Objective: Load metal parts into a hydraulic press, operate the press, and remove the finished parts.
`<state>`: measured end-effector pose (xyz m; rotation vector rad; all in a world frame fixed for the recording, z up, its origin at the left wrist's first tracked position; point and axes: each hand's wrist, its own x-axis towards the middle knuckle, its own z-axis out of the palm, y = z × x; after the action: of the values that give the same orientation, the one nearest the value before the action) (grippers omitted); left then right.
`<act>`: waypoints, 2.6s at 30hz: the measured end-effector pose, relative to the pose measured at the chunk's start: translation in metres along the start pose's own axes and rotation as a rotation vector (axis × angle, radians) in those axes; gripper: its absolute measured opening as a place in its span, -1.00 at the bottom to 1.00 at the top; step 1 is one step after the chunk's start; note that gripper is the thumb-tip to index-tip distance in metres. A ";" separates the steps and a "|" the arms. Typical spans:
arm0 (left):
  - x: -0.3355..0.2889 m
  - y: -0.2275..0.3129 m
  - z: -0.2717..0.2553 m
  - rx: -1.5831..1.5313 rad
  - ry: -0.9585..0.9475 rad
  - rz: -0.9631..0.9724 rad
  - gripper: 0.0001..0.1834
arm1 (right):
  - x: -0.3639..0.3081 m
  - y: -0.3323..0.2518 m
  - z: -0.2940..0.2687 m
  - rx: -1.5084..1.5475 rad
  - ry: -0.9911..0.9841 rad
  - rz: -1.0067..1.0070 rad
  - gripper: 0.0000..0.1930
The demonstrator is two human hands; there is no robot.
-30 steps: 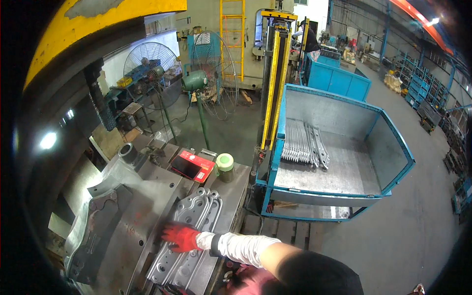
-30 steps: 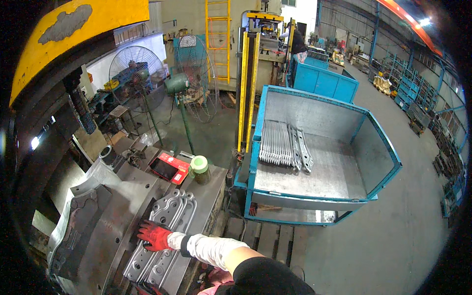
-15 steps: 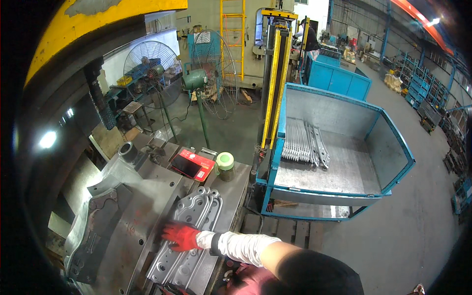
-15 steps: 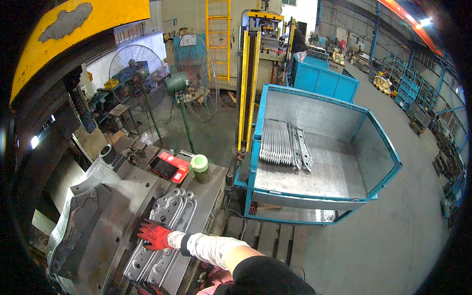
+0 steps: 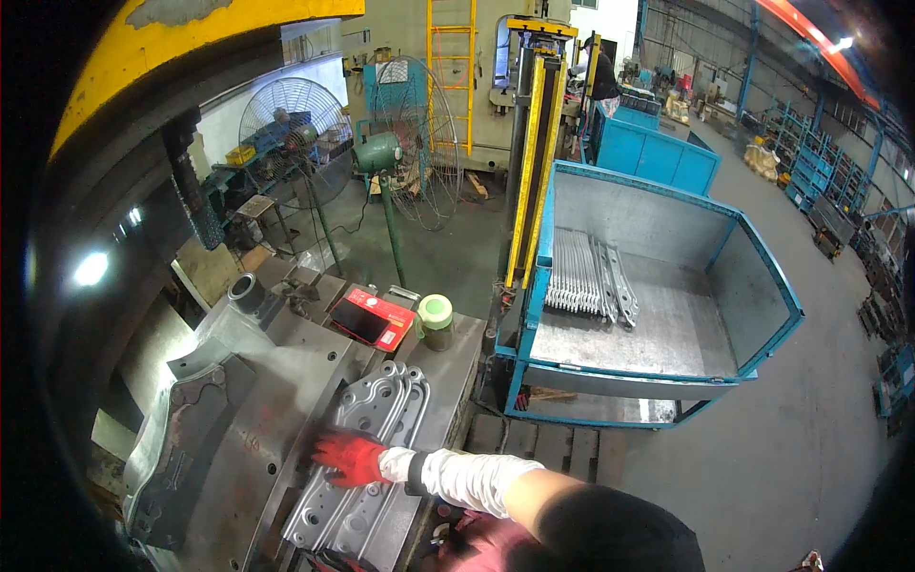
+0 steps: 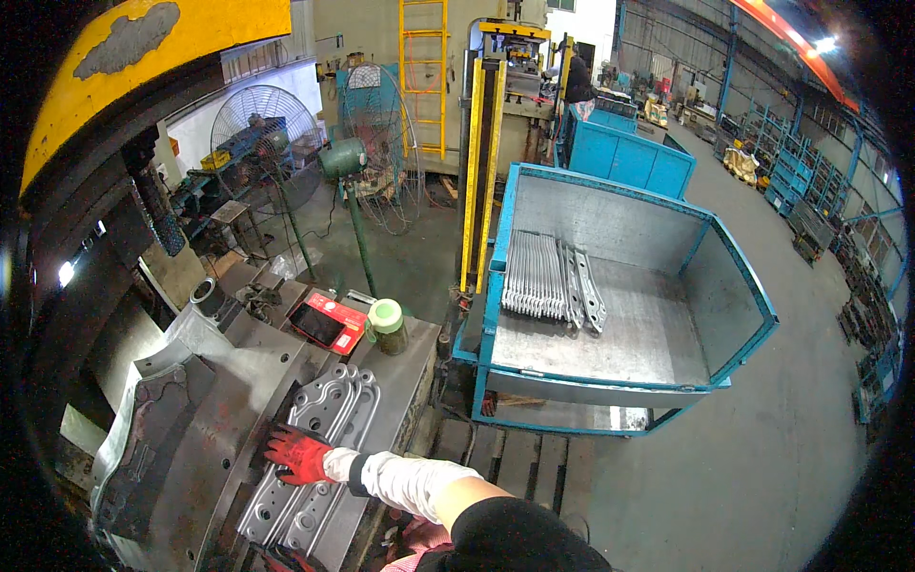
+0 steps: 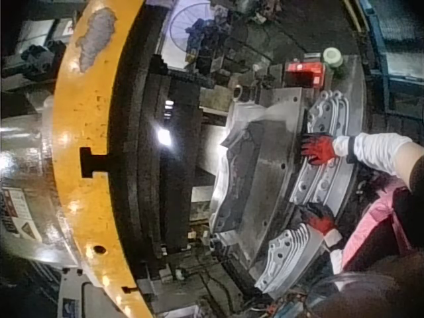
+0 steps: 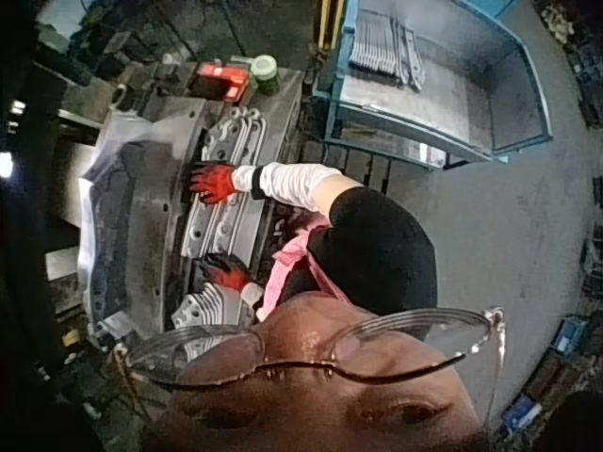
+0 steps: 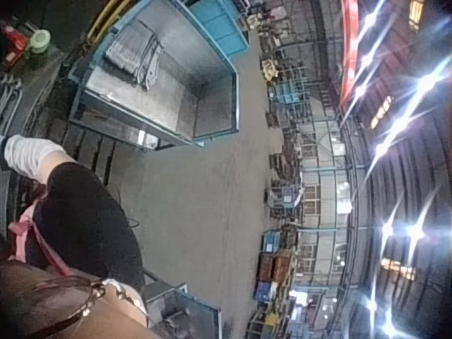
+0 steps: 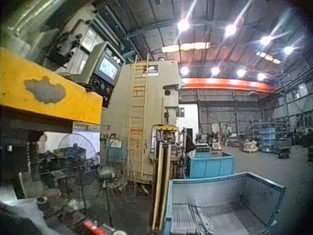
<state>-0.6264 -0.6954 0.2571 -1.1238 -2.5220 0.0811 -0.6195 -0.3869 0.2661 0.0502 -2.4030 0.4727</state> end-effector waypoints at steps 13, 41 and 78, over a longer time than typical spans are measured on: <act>-0.007 -0.006 0.017 0.014 0.071 0.015 -0.34 | 0.004 -0.007 -0.012 0.005 0.049 -0.031 -0.44; 0.005 -0.003 -0.012 -0.051 -0.195 -0.028 -0.37 | 0.007 -0.009 -0.022 0.029 -0.022 -0.007 -0.43; -0.009 -0.014 0.024 0.379 -0.121 0.126 -0.35 | 0.007 -0.012 -0.025 0.003 -0.051 0.006 -0.43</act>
<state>-0.6390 -0.7089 0.2351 -1.1429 -2.3936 0.6484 -0.6076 -0.3884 0.2925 0.0571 -2.4532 0.4828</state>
